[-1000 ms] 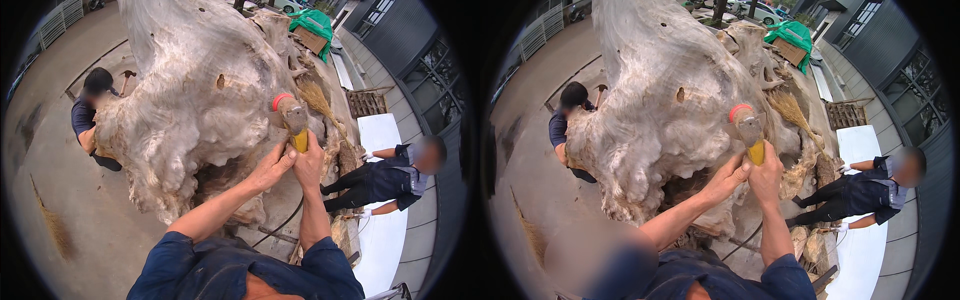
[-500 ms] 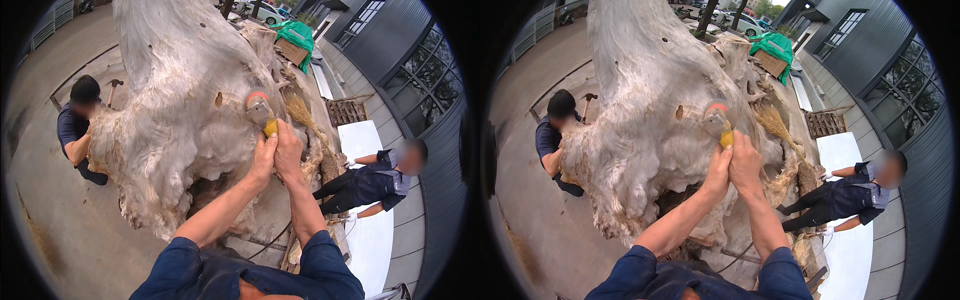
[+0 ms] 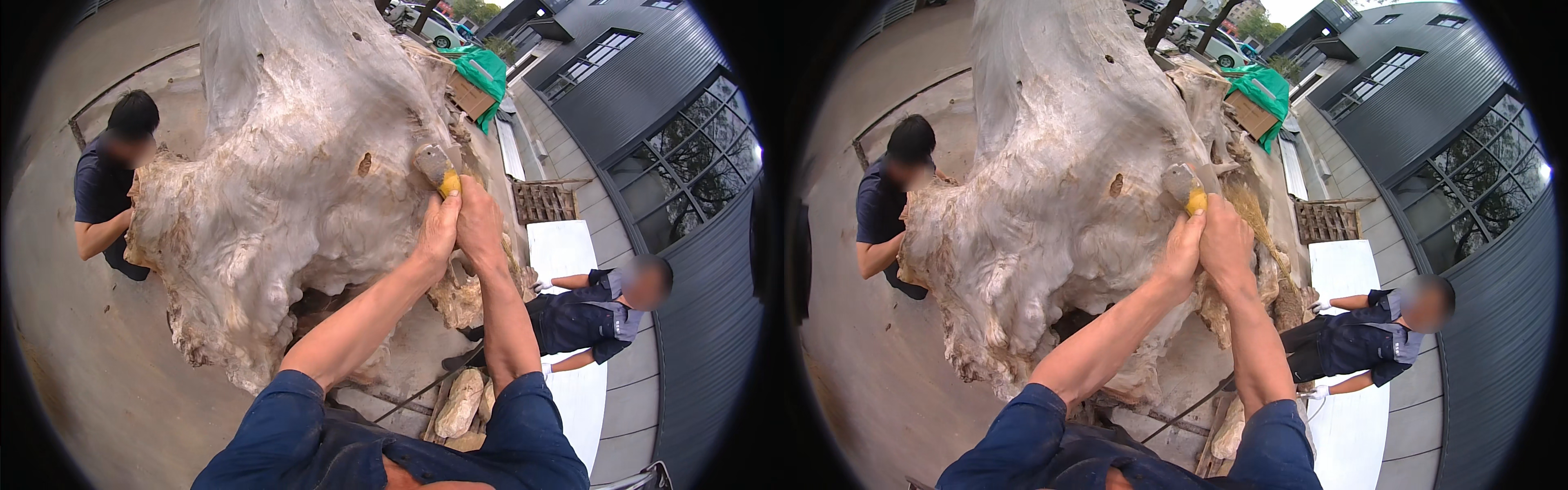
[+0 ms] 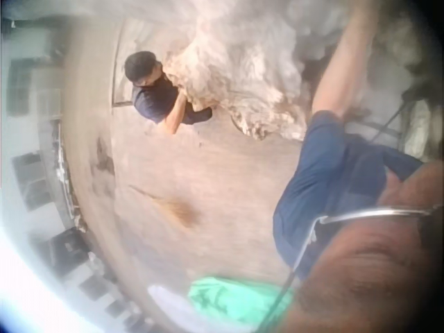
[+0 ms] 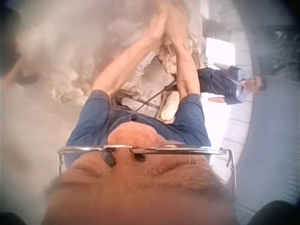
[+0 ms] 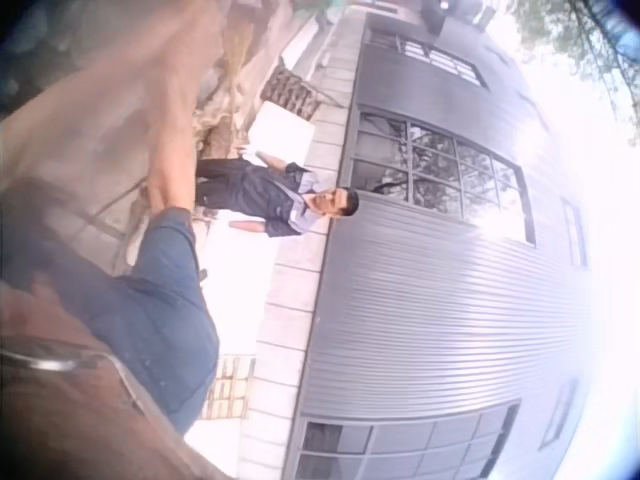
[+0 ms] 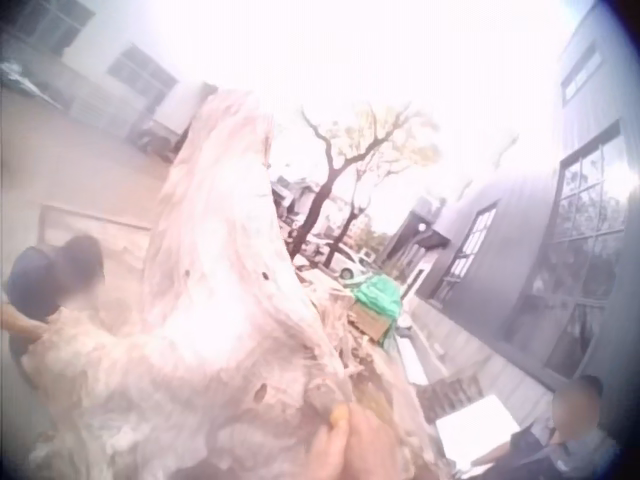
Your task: The person uses a handheld angle grinder to smooth and shape the surface of a large, irregular piece of driftwood. They move the tool across various sections of the wood while another person sweeps nearby.
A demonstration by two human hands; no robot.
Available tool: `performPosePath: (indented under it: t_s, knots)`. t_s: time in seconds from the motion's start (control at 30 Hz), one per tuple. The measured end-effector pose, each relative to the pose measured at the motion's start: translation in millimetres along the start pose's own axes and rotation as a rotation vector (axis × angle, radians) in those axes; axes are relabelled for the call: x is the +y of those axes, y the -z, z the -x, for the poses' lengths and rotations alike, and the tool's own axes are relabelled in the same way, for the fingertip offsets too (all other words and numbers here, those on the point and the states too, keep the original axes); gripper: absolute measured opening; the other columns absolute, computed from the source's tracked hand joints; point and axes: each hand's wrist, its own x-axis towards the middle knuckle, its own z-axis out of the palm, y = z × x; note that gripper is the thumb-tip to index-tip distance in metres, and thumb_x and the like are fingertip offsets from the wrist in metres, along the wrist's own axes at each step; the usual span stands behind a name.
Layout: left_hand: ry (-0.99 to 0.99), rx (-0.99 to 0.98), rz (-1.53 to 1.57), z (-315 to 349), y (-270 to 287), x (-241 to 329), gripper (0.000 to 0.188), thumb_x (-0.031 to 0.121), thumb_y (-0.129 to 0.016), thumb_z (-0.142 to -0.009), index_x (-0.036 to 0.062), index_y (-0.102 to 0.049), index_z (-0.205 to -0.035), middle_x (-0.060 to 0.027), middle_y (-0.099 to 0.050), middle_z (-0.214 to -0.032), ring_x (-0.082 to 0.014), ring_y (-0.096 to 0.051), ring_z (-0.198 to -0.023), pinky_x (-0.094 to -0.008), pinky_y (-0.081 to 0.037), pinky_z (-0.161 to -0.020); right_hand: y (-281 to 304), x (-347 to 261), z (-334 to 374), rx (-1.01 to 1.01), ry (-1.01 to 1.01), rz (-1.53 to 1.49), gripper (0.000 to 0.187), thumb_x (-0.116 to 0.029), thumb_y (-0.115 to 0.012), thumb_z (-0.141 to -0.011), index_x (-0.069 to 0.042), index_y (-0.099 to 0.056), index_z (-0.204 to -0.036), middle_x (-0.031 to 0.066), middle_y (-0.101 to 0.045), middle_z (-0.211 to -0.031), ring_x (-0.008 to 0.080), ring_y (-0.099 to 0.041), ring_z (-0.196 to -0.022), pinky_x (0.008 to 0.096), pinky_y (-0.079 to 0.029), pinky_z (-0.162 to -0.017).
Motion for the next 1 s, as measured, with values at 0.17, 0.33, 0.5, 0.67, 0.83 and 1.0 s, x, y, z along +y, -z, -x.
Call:
performPosePath:
  t_s: [0.17, 0.33, 0.5, 0.67, 0.83, 1.0]
  knots:
    - [0.053, 0.041, -0.132, 22, -16, -9, 0.06, 0.045, -0.047, -0.111, -0.0011, -0.041, -0.148, -0.014, -0.053, -0.14, -0.0215, -0.051, -0.129, -0.0393, -0.044, -0.109, 21, 5, 18, -0.113, -0.125, -0.045, 0.026, -0.027, -0.059, -0.098, -0.002, -0.063, -0.101, 0.026, -0.071, -0.095, 0.0478, -0.069, -0.093, 0.0565, -0.05, -0.077]
    - [-0.005, 0.099, -0.239, 32, -21, -13, 0.065, 0.051, -0.048, -0.111, -0.0028, -0.044, -0.147, -0.016, -0.056, -0.138, -0.0216, -0.053, -0.127, -0.0383, -0.044, -0.108, 23, 11, 24, -0.128, -0.104, -0.197, 0.028, -0.029, -0.063, -0.097, -0.001, -0.063, -0.101, 0.0278, -0.071, -0.09, 0.051, -0.069, -0.089, 0.0561, -0.051, -0.075]
    - [-0.039, 0.158, -0.18, 11, -18, 10, 0.062, 0.049, -0.051, -0.109, -0.0041, -0.05, -0.142, -0.0163, -0.06, -0.134, -0.0215, -0.056, -0.122, -0.0376, -0.046, -0.104, 12, 4, -9, -0.079, 0.037, -0.151, 0.029, -0.029, -0.064, -0.096, -0.001, -0.063, -0.101, 0.0291, -0.071, -0.089, 0.0522, -0.068, -0.09, 0.0567, -0.051, -0.075]
    - [-0.086, 0.158, -0.22, -10, -15, 19, 0.061, 0.049, -0.052, -0.109, -0.004, -0.054, -0.138, -0.0158, -0.062, -0.128, -0.0215, -0.059, -0.118, -0.0371, -0.05, -0.099, 11, 6, -34, -0.18, -0.066, -0.198, 0.032, -0.03, -0.067, -0.093, 0.002, -0.064, -0.098, 0.0295, -0.071, -0.09, 0.0509, -0.068, -0.09, 0.0554, -0.052, -0.076]
    - [0.099, 0.094, -0.28, 7, -20, 21, 0.064, 0.056, -0.046, -0.109, -0.0013, -0.051, -0.136, -0.013, -0.066, -0.097, -0.0214, -0.068, -0.064, -0.0334, -0.057, -0.054, 24, 7, -20, -0.291, -0.317, -0.451, 0.026, -0.022, -0.068, -0.093, 0.003, -0.068, -0.098, 0.0187, -0.07, -0.078, 0.0298, -0.067, -0.064, 0.0435, -0.049, -0.056]
    - [-0.049, 0.102, -0.465, 16, -15, -6, 0.077, 0.061, -0.047, -0.107, -0.0142, -0.053, -0.121, -0.0322, -0.07, -0.099, -0.0416, -0.073, -0.093, -0.0485, -0.058, -0.077, 35, 8, 1, -0.37, -0.397, -0.584, 0.024, -0.017, -0.067, -0.096, 0.004, -0.069, -0.107, 0.007, -0.067, -0.077, 0.0132, -0.059, -0.062, 0.0338, -0.044, -0.049]
